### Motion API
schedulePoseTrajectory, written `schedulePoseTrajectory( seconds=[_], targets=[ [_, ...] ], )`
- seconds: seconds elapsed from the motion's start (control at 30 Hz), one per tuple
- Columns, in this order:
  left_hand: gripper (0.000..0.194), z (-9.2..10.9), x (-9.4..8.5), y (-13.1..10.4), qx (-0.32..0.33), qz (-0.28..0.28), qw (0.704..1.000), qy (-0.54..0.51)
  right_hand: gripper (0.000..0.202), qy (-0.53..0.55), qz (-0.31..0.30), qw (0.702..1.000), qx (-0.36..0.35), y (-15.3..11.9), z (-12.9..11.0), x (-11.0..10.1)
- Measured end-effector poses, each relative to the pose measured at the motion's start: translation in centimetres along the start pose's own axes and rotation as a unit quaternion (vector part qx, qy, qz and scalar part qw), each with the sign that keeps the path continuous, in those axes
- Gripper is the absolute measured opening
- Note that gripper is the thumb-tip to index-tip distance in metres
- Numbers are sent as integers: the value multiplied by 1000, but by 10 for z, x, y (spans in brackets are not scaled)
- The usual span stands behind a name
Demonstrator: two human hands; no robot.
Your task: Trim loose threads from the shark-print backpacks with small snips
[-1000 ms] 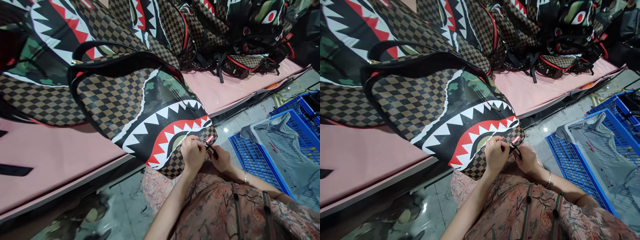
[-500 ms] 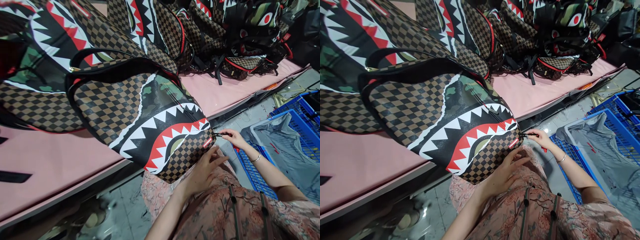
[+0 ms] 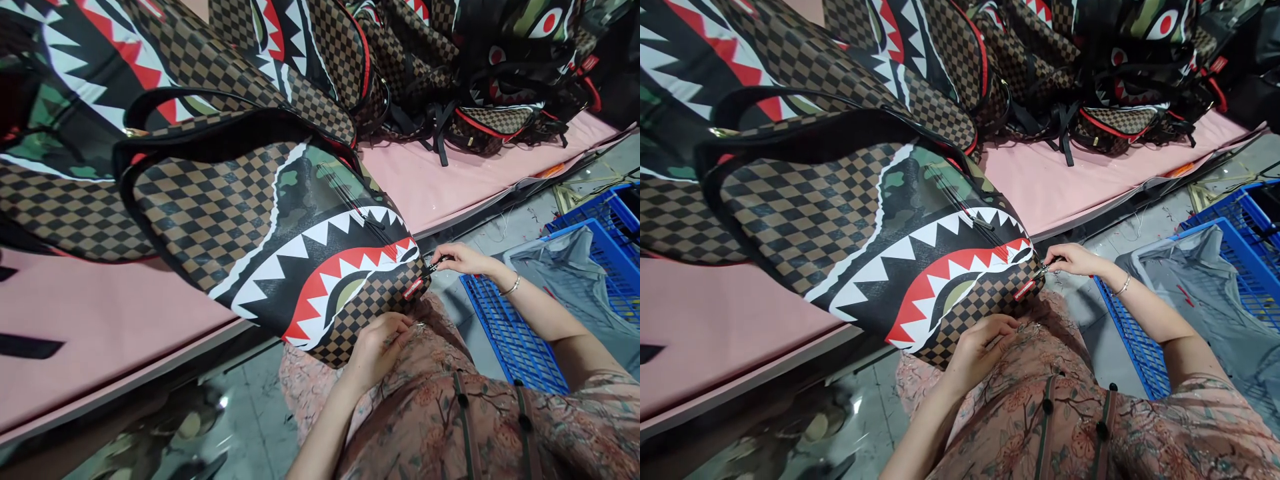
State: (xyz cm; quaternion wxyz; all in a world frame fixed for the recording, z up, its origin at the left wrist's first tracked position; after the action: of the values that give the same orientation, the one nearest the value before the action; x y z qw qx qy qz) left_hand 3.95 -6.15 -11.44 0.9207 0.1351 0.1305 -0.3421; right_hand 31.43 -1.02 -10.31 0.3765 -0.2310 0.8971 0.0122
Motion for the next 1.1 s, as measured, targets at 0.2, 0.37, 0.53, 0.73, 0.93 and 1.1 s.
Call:
schedulePoseTrajectory(
  seconds=[0.2, 0.37, 0.53, 0.73, 0.93, 1.1],
  targets=[
    [10, -2, -1, 2, -6, 2, 1000, 0, 16, -56, 15, 998, -39, 4, -2, -2],
    [12, -6, -6, -4, -22, 17, 1000, -7, 18, -32, 6, 999, -3, 2, 3, -6],
    [13, -6, -10, -6, -35, 28, 999, -10, 18, -56, -21, 998, -28, 7, -7, -6],
    [16, 0, -14, -10, -48, 36, 998, -21, 16, -81, -25, 995, -55, 14, -20, 0],
    [17, 7, -16, -13, -54, 51, 996, -42, 16, -101, -38, 992, -59, 17, -33, 9],
    [17, 10, -17, -15, -47, 66, 996, -48, 12, -145, -39, 987, -51, 18, -44, 15]
  ],
)
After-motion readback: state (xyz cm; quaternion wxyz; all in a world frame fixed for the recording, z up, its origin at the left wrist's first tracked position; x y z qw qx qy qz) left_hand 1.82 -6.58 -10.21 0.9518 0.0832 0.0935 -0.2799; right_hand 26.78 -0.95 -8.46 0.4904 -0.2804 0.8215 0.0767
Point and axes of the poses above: each hand's wrist, its own y-axis towards the middle knuckle, its own x-axis out of the palm, z = x × y, the point moved 1 cm from there along y, towards the middle knuckle, and after that the axes turned 4 degrees about -y, right-handed, at the moved point
